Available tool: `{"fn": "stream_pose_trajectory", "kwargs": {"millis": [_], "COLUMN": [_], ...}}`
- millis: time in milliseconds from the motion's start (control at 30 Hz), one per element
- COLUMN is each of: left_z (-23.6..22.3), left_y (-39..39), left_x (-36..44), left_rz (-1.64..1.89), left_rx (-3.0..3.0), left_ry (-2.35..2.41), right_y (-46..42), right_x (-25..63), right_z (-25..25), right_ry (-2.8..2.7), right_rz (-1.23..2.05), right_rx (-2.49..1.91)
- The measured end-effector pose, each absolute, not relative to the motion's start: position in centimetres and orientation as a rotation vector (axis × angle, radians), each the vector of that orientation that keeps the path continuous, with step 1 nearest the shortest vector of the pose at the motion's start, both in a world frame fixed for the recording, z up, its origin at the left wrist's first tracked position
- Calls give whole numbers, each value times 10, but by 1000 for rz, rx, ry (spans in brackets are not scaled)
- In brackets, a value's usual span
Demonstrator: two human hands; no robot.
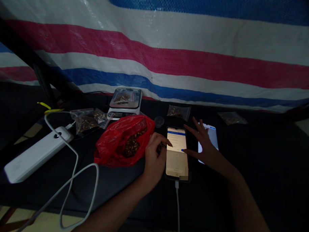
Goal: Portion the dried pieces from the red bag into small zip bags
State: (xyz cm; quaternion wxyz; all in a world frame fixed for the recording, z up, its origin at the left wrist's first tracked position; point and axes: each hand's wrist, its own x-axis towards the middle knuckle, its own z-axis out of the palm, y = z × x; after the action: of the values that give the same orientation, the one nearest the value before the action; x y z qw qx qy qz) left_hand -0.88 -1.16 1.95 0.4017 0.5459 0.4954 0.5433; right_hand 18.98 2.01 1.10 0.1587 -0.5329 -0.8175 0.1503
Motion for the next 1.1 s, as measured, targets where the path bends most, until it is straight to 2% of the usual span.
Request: {"fn": "stream_pose_trajectory", "kwargs": {"millis": [333, 500, 600, 700, 833, 967, 1100], "left_z": [14, 6, 5, 8, 7, 3, 1], "left_y": [-11, -30, -52, -68, -68, -54, -43], "left_x": [-8, -9, -14, -22, -31, -25, -2], "left_rz": [1308, 1088, 915, 739, 596, 587, 619], "left_rx": [1440, 1560, 1737, 1906, 2065, 2182, 2274], "left_ry": [1310, 1411, 1475, 1479, 1391, 1320, 1310], "right_y": [22, -6, -39, -65, -73, -62, -53], "right_x": [195, 219, 218, 199, 170, 161, 180], "right_z": [13, 15, 8, 1, 1, 6, 12], "right_ry": [-2167, -1639, -1472, -1484, -1561, -1601, -1586], "right_rz": [376, 151, 187, 181, -42, -150, -113], "right_rx": [-1587, -1906, -2172, -2342, -2443, -2495, -2557]}}
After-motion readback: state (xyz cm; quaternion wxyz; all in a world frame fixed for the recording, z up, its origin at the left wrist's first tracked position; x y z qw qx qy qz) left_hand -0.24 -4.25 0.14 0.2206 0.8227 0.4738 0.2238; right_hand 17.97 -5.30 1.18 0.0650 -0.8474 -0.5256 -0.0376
